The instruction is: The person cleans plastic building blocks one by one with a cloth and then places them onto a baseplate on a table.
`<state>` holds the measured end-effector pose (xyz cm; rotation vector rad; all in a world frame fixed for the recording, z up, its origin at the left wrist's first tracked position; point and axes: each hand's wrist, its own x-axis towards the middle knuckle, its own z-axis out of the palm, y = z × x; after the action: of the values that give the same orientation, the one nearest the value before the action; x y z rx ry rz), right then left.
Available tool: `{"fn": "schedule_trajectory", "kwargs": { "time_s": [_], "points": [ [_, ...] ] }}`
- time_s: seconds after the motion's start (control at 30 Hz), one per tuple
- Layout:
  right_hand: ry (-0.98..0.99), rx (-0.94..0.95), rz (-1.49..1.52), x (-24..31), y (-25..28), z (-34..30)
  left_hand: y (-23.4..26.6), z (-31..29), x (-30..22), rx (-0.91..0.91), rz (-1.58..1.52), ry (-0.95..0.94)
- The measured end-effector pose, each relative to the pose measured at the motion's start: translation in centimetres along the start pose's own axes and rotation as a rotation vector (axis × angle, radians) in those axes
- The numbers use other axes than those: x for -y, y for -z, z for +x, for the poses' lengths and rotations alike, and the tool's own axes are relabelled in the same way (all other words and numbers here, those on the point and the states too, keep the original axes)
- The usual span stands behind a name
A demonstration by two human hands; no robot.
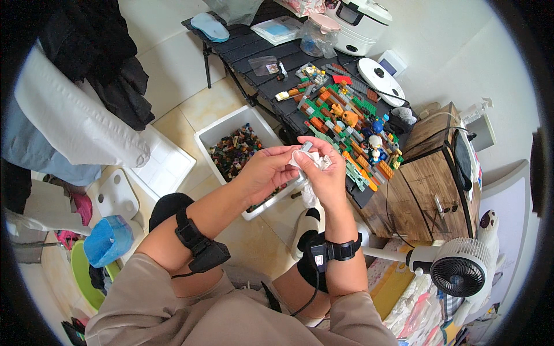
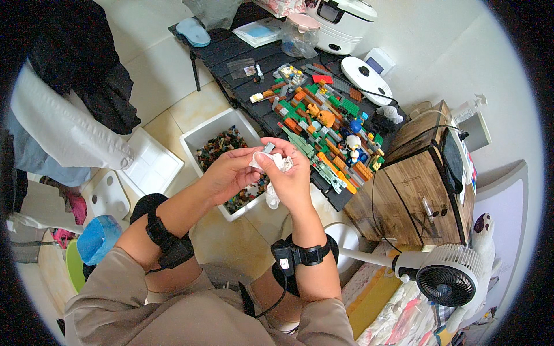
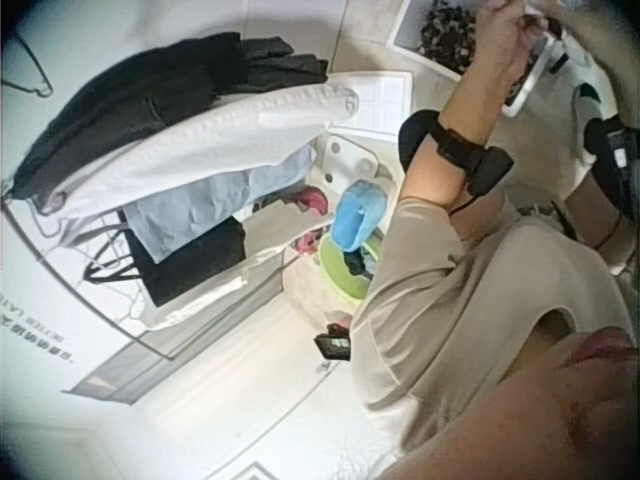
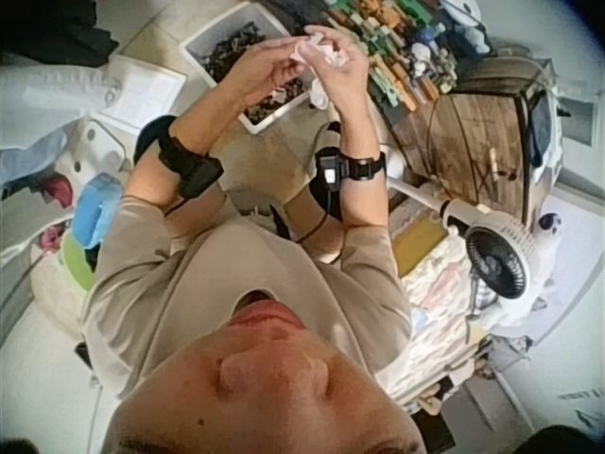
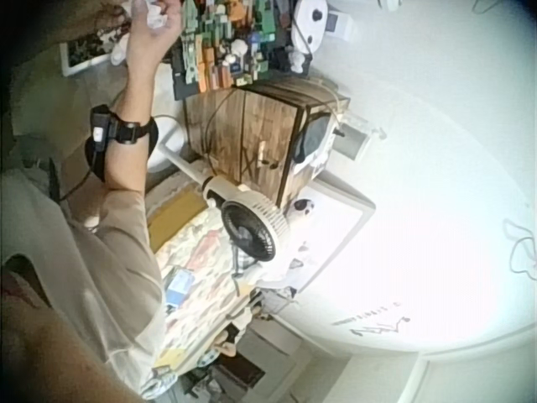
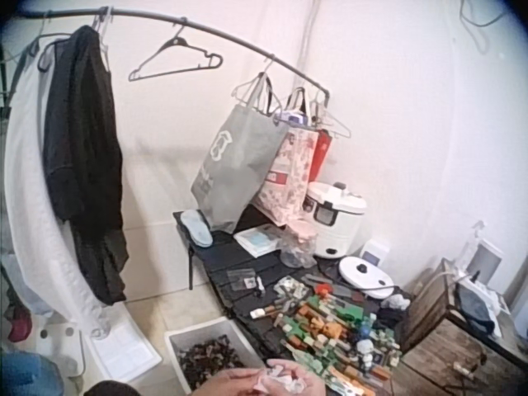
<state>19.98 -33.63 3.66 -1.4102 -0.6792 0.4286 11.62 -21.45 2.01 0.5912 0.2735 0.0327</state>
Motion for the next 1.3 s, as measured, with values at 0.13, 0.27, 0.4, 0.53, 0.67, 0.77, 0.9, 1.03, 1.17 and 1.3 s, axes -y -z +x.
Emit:
{"fn": "schedule_trajectory", "kwargs": {
  "time_s": [0.13, 0.27, 0.4, 0.53, 0.67, 0.77, 0.9, 1.03, 1.17, 1.3],
  "points": [
    [0.003, -0.106, 0.029, -0.5, -0.7, 0.0, 0.5, 0.4, 0.9, -0.004, 0.005, 0.003],
    [0.106, -0.261, -0.157, -1.6, -1.1, 0.2, 0.2, 0.4, 1.2, -0.040, 0.049, -0.023],
    [-0.073, -0.304, -0.069, -0.4, -1.3, 0.2, 0.1, 0.4, 1.3, -0.079, 0.069, -0.012],
    [-0.156, -0.141, 0.143, -0.2, -0.9, 0.0, 0.4, 0.6, 1.3, -0.062, 0.060, -0.016],
    [-0.114, -0.050, 0.145, -0.7, -0.7, -0.4, -0.1, 0.5, 1.1, -0.145, 0.055, -0.049],
    [-0.065, -0.154, 0.087, -1.1, -0.6, -0.4, -0.4, 0.3, 1.4, -0.127, 0.067, -0.034],
    [-0.110, -0.269, -0.010, -1.4, -0.2, 0.5, -0.3, 0.4, 1.6, -0.063, 0.116, -0.016],
    [-0.397, -0.225, 0.406, -0.1, 0.5, 0.8, 0.2, 0.8, 1.3, 0.037, 0.123, -0.013],
    [-0.521, -0.009, 0.674, 0.2, 2.1, 0.6, -0.5, 0.4, 0.7, -0.051, 0.146, -0.061],
    [-0.508, 0.083, 0.760, 0.2, 2.1, 0.3, 0.1, 0.3, 0.2, 0.012, 0.147, -0.097]
  ]
}}
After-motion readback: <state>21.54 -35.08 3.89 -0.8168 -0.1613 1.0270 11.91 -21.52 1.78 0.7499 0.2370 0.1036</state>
